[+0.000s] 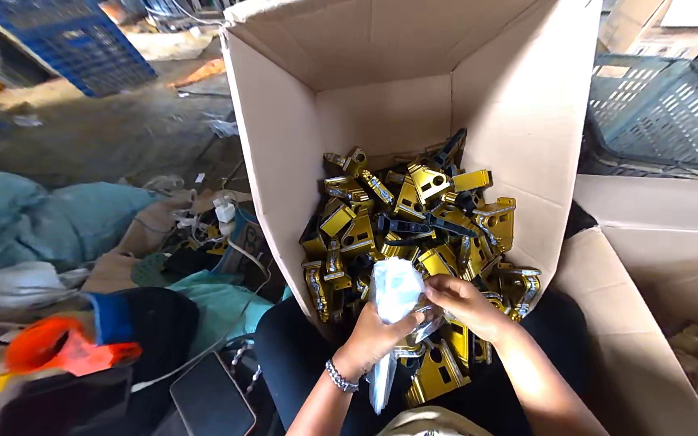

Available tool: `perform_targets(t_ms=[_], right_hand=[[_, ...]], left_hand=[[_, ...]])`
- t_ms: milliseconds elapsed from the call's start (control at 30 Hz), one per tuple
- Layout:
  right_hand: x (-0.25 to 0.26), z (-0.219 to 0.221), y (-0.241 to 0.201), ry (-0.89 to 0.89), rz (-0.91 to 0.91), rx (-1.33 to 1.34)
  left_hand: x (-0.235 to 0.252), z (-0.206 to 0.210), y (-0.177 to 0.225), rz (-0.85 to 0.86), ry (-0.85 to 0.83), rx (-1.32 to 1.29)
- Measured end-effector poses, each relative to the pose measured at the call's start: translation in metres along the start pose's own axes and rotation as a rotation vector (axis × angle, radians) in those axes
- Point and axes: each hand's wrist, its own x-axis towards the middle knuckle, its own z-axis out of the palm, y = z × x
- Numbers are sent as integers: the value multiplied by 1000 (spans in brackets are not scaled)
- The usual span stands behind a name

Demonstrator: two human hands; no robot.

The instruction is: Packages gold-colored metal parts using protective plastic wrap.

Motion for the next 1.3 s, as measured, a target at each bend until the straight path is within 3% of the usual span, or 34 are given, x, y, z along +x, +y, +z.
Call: perform_targets(t_ms=[100, 200, 267, 333, 400, 500, 533, 633, 700, 733, 833, 933, 1000, 1033, 1167, 1300], right_hand=[[1, -3, 0, 70, -57, 33], [18, 3, -18, 182, -72, -122], [17, 41, -30, 144, -291, -442], [29, 43, -42, 115, -530, -624], [49, 22, -49, 118, -482, -635], [47, 45, -54, 266, -600, -821], [48, 45, -52, 273, -656, -789], [68, 14, -54, 174, -480, -479], [69, 11, -53, 270, -464, -435], [65, 20, -49, 333, -554, -479], [50, 34, -17, 328, -804, -594], [61, -19, -6, 431, -565, -943], [58, -35, -27, 544, -293, -862], [50, -25, -41, 554, -262, -756], [43, 34, -29, 338, -633, -643], [57, 9, -30, 481, -487, -459]], left_hand=[[-1, -3, -6, 109, -52, 63], [9, 1, -19, 527, -68, 452], [10, 15, -4, 578, -32, 554], [11, 28, 16, 658, 99, 553], [25, 34, 25, 838, 214, 693], [41, 32, 40, 598, 150, 688], [44, 35, 40, 615, 187, 720], [45, 40, 31, 792, 243, 794], [44, 42, 23, 789, 233, 666], [44, 41, 23, 740, 224, 561], [33, 44, 25, 432, 193, 140], [7, 39, 18, 291, 106, -30], [9, 31, 14, 360, 109, 192], [23, 29, 10, 400, 171, 335], [40, 45, -3, 524, 223, 464], [31, 58, -6, 694, 123, 596]])
